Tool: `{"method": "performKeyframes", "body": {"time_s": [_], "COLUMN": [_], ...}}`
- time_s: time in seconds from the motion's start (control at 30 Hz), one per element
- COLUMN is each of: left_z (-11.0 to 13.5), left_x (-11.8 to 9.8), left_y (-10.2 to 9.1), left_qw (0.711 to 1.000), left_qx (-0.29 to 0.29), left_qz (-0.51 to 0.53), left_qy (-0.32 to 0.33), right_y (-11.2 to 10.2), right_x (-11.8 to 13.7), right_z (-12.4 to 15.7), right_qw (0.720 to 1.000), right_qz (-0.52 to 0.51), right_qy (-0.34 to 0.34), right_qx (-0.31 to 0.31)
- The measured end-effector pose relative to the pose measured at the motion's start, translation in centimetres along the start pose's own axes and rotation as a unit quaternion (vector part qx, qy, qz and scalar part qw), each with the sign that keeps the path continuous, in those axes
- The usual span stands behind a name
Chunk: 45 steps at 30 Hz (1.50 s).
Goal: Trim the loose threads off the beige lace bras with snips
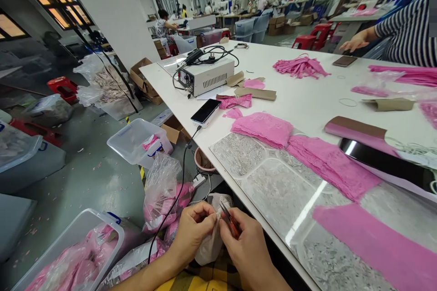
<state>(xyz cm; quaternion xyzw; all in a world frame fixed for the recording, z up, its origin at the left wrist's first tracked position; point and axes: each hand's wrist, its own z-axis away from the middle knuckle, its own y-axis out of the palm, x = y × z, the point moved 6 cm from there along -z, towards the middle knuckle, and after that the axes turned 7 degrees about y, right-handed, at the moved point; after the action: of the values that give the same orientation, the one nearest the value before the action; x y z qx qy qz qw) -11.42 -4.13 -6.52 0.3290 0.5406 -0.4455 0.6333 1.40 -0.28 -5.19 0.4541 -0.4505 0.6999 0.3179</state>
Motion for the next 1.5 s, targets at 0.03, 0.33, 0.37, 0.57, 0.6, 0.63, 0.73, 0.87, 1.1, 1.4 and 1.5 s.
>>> {"method": "performKeyframes", "body": {"time_s": [0.03, 0.33, 0.37, 0.57, 0.6, 0.63, 0.73, 0.87, 1.1, 1.4, 1.5], "left_z": [0.0, 0.2, 0.2, 0.1, 0.0, -0.1, -0.2, -0.2, -0.2, -0.5, -0.5], "left_x": [-0.3, 0.2, 0.7, 1.3, 1.0, 0.7, -0.3, -0.3, 1.6, 1.1, 0.9], "left_y": [-0.1, 0.4, 0.6, 0.8, 0.7, 0.6, 0.3, 0.5, 0.8, 0.4, 0.5], "left_qw": [1.000, 1.000, 1.000, 0.995, 0.997, 0.998, 0.995, 0.996, 0.991, 0.996, 0.997], "left_qx": [0.001, 0.008, 0.014, 0.039, 0.045, 0.050, 0.049, 0.059, 0.055, 0.040, 0.047], "left_qz": [-0.023, -0.025, 0.005, 0.048, 0.021, -0.010, -0.083, -0.060, 0.083, 0.063, 0.046], "left_qy": [0.020, 0.011, -0.015, -0.075, -0.060, -0.041, 0.006, -0.006, -0.089, -0.056, -0.043], "right_y": [0.1, 1.3, 1.6, 1.9, 1.6, 1.3, 0.7, 1.3, 3.5, 1.3, 2.0], "right_x": [0.1, -1.8, -2.2, -3.1, -2.8, -2.6, -1.8, -2.2, -4.0, -3.6, -3.7], "right_z": [-0.1, -0.9, -0.9, -0.7, -0.7, -0.7, -0.6, -0.6, -0.8, 1.9, 2.4], "right_qw": [1.000, 0.982, 0.974, 0.963, 0.970, 0.977, 0.989, 0.977, 0.902, 0.904, 0.893], "right_qz": [0.009, -0.134, -0.168, -0.201, -0.180, -0.155, -0.098, -0.167, -0.325, -0.261, -0.254], "right_qy": [-0.006, 0.117, 0.139, 0.169, 0.155, 0.139, 0.107, 0.133, 0.256, 0.265, 0.288], "right_qx": [-0.001, 0.058, 0.065, 0.063, 0.052, 0.040, 0.009, 0.023, 0.122, 0.210, 0.234]}}
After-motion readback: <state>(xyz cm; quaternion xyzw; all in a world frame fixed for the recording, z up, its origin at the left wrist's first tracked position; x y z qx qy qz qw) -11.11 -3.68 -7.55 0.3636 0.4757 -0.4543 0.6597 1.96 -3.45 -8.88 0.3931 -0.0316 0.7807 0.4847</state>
